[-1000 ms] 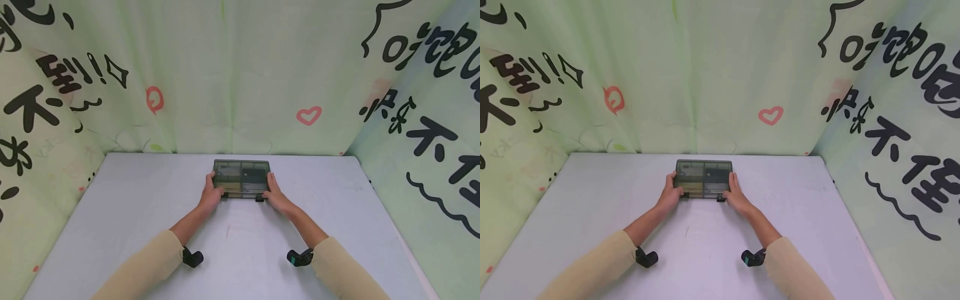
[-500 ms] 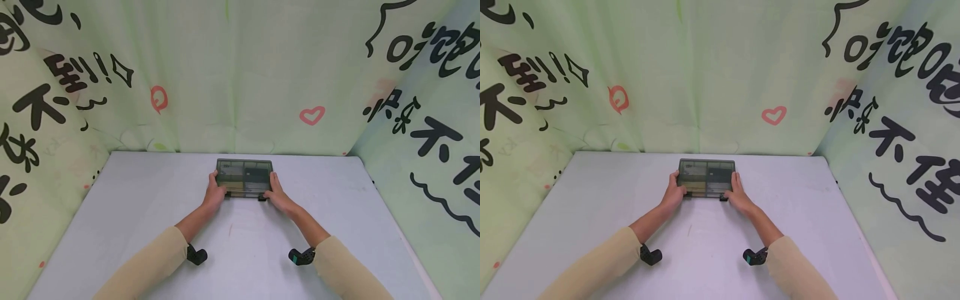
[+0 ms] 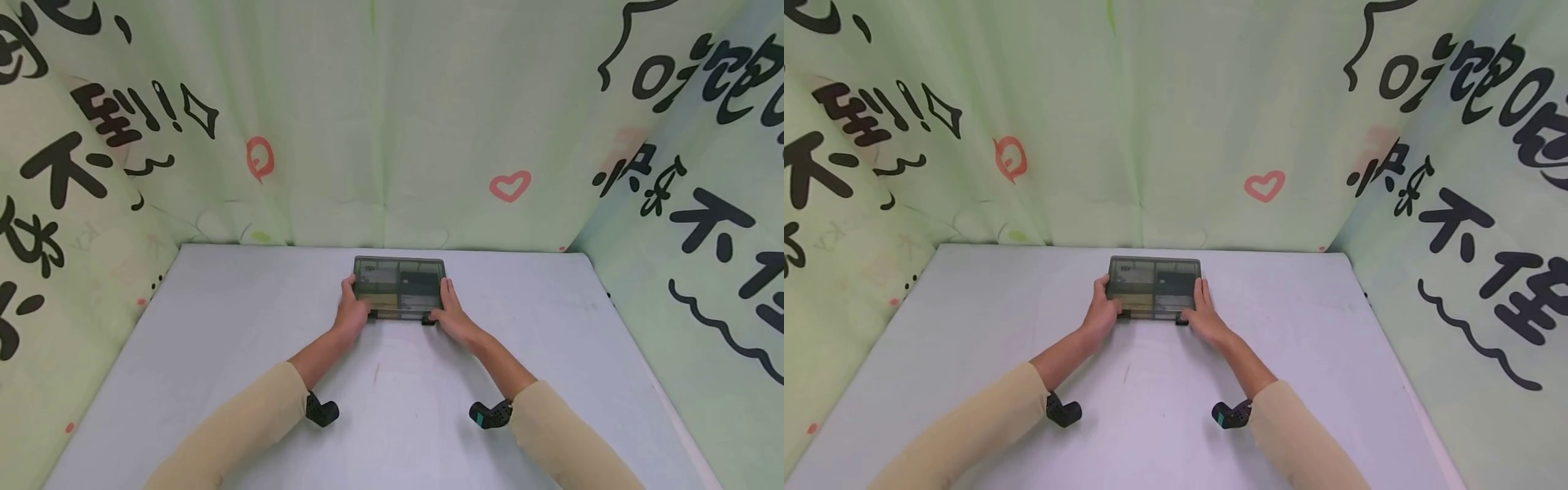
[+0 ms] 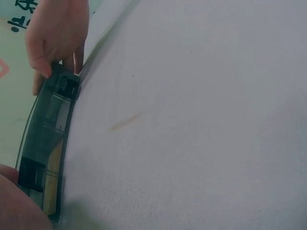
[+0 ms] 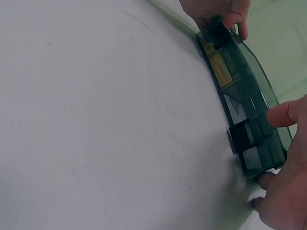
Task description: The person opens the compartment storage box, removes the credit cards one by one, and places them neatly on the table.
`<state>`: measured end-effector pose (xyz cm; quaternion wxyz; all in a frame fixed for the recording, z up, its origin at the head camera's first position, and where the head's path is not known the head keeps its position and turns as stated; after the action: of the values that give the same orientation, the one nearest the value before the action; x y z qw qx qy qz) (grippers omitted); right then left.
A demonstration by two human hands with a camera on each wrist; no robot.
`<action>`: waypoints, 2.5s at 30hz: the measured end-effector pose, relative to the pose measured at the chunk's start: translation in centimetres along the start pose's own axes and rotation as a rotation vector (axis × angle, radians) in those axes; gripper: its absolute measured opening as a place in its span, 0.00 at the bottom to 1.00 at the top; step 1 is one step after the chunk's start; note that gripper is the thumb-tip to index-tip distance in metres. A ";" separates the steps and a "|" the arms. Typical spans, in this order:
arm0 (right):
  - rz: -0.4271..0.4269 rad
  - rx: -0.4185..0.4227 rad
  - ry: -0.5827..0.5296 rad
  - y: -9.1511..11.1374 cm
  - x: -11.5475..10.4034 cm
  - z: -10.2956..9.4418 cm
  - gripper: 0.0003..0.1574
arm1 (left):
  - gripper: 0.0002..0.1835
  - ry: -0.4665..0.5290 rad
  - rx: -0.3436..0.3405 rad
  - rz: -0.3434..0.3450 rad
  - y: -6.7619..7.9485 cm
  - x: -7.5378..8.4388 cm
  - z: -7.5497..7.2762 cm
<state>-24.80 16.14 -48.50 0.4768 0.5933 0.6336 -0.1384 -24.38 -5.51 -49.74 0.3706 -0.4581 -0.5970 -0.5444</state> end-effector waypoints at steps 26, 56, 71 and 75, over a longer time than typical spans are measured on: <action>-0.052 0.024 0.181 0.7 0.8 -0.6 0.54 | 0.45 -0.069 -0.079 -0.032 -0.1 -0.1 -1.0; -0.237 0.205 0.245 1.8 1.2 -2.8 0.44 | 0.48 -0.178 -0.287 0.147 -0.8 -0.2 -4.0; -0.259 0.320 0.293 2.8 0.9 -2.9 0.38 | 0.48 -0.177 -0.296 0.168 -0.8 -0.4 -4.0; -0.261 0.338 0.236 3.0 0.5 -3.2 0.36 | 0.47 -0.202 -0.282 0.162 -0.8 -0.3 -4.0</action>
<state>-23.48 19.61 -46.05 0.2713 0.5898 0.7241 -0.2327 -25.23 -9.54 -49.77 0.2836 -0.6043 -0.5103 -0.5423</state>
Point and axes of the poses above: each hand's wrist, its own y-axis away from the middle knuckle, its own z-axis out of the palm, x = y × z, the point moved 3 cm from there along -y, towards the middle knuckle, and after that the axes turned 4 degrees about -x, right-handed, at the moved point
